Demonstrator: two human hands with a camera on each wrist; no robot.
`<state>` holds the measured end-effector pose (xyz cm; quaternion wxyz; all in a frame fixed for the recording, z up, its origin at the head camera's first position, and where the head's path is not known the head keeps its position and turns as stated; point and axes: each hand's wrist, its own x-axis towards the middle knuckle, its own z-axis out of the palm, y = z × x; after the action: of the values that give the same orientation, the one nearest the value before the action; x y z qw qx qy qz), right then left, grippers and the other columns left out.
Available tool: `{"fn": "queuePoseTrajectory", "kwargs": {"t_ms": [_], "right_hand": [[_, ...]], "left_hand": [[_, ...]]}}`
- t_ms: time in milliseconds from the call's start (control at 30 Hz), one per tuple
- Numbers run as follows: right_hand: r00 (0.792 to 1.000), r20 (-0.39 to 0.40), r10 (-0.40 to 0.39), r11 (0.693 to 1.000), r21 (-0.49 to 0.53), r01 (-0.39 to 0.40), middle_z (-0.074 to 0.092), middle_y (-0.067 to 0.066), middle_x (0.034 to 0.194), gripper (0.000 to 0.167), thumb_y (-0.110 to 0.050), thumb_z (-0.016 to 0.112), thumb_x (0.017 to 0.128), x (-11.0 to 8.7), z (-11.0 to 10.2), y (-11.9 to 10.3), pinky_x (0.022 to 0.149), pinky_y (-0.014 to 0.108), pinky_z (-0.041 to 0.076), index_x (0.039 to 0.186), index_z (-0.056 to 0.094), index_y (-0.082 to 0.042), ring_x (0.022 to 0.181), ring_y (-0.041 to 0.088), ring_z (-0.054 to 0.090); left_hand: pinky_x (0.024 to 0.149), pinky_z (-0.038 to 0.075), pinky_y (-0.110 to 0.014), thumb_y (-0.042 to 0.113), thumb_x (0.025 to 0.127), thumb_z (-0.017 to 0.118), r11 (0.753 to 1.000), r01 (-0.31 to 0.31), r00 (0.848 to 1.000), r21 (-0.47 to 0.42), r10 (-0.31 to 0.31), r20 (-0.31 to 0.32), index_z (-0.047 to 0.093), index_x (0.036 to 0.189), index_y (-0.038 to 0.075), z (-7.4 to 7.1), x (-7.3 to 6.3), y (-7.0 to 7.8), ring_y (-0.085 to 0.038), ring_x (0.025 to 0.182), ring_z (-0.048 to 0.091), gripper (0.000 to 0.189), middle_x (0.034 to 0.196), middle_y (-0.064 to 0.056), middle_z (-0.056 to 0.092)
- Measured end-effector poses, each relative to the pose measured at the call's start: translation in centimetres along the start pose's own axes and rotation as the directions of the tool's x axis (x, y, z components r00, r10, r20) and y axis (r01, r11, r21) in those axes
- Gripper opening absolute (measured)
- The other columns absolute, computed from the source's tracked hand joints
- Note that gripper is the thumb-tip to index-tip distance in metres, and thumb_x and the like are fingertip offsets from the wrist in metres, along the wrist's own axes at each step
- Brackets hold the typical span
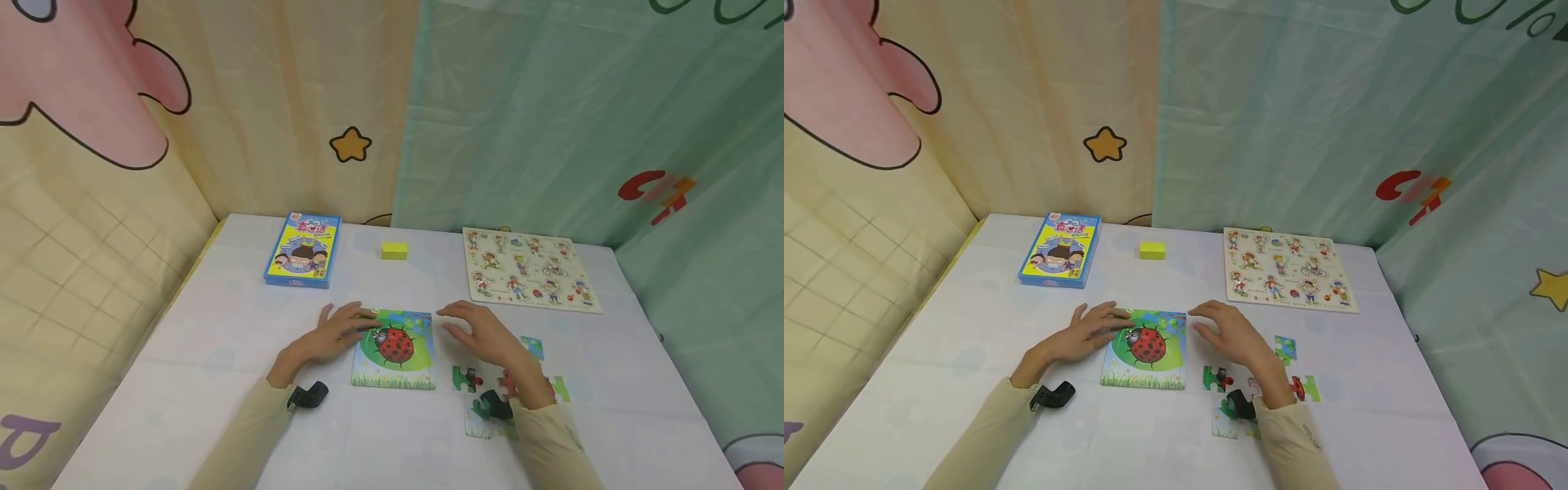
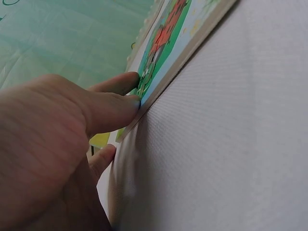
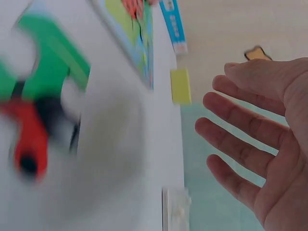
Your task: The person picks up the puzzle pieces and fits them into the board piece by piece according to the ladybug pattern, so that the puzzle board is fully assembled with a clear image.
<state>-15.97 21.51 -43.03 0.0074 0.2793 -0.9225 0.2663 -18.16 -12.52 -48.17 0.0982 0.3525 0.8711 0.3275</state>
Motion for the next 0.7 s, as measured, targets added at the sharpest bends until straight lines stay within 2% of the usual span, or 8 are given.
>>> {"fn": "queuePoseTrajectory", "kwargs": {"t_ms": [100,267,433,567,700], "right_hand": [[0.997,-0.035,0.071,0.997,-0.019,-0.072,0.069,0.007,0.123,0.030,-0.016,0.070,0.095,-2.2,-1.2,1.5,0.097,0.050,0.054,0.123,0.069,-0.007,0.117,0.029,0.064],[0.975,-0.021,0.220,0.974,-0.057,-0.221,0.068,0.010,0.126,0.033,-0.017,0.072,0.093,-5.7,-2.8,3.8,0.102,0.056,0.050,0.125,0.068,-0.009,0.121,0.034,0.061],[0.961,-0.017,0.274,0.956,-0.099,-0.275,0.064,0.017,0.128,0.036,-0.014,0.074,0.090,-8.7,-3.5,5.9,0.102,0.062,0.046,0.124,0.067,-0.005,0.122,0.042,0.057],[0.951,-0.001,0.310,0.943,-0.126,-0.308,0.061,0.022,0.132,0.041,-0.014,0.076,0.088,-10.2,-4.1,7.1,0.103,0.064,0.043,0.125,0.066,-0.002,0.125,0.046,0.053],[0.941,0.016,0.337,0.935,-0.126,-0.332,0.060,0.024,0.133,0.044,-0.014,0.078,0.086,-11.4,-4.9,8.1,0.103,0.066,0.042,0.126,0.065,-0.002,0.127,0.048,0.051]], "left_hand": [[0.115,-0.003,-0.073,0.012,0.103,0.053,1.000,0.016,1.000,0.001,-0.016,0.008,0.060,0.139,0.016,0.1,0.0,0.0,-0.041,0.152,0.019,0.037,0.148,-0.008,0.052],[0.114,-0.003,-0.074,0.012,0.103,0.053,1.000,0.019,1.000,-0.008,-0.019,0.013,0.060,0.139,0.016,0.1,0.0,-0.1,-0.041,0.152,0.018,0.037,0.148,-0.008,0.052],[0.115,-0.006,-0.072,0.013,0.103,0.052,0.999,0.041,0.998,-0.033,-0.040,0.040,0.057,0.142,0.015,-0.1,-0.2,0.0,-0.040,0.154,0.015,0.039,0.151,-0.008,0.049],[0.115,-0.007,-0.071,0.014,0.104,0.052,0.997,0.067,0.997,-0.050,-0.065,0.048,0.054,0.145,0.015,-0.1,-0.2,-0.1,-0.039,0.154,0.014,0.041,0.154,-0.008,0.047],[0.115,-0.006,-0.072,0.015,0.104,0.052,0.997,0.064,0.997,-0.048,-0.061,0.045,0.054,0.145,0.015,0.0,-0.1,-0.1,-0.040,0.154,0.015,0.041,0.153,-0.008,0.048]]}}
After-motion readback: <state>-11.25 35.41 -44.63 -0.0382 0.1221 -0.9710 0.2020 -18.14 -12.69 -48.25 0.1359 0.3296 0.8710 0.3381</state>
